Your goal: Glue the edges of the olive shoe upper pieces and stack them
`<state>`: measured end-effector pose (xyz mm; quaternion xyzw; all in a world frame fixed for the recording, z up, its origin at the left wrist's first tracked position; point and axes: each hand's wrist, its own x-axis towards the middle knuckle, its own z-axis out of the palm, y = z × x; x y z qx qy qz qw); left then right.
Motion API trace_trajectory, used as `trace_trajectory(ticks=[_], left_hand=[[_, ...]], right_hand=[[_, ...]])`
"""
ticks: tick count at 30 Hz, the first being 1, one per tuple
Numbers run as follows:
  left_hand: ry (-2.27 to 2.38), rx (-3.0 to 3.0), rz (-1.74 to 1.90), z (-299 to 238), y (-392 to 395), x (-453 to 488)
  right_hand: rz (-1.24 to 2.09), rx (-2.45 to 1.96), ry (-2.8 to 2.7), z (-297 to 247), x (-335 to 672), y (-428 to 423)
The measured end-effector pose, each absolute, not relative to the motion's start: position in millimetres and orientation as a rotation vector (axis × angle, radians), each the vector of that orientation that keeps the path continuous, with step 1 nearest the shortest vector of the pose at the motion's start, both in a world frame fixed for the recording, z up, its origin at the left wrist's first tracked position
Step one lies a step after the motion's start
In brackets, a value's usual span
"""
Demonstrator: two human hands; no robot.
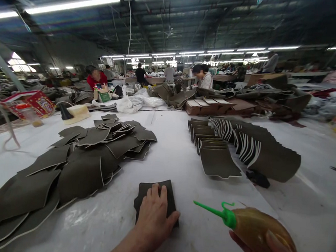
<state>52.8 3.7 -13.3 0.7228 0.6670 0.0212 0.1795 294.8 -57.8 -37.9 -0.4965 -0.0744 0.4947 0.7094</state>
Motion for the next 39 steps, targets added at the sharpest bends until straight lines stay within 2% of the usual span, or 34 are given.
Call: trace_trajectory(ticks=[6,12,17,21,25,39], left_hand=[[1.902,2.076,-0.064,-2,14,64],[1.856,2.218,-0.131,3,14,67],[1.804,2.195,-0.033,5,18,44],[1.64,2.267,0.07,-3,21,29],[1.607,2.29,0.062,-10,21,29],[1.522,2.269,0.122,-11,25,24]], right_hand=[[1.029,-1.184,-0.334,-29,294,-54],[0.908,-1.216,-0.756,-34,296,-64],[0.881,-1.246,-1.001,-40,304,-63],[0.825,-1.314,-1.018,-21,283,-63],[0.668,-1.381,-1.245,-7,264,-60],[0.247,-1.332,-1.836,-19,262,-24]])
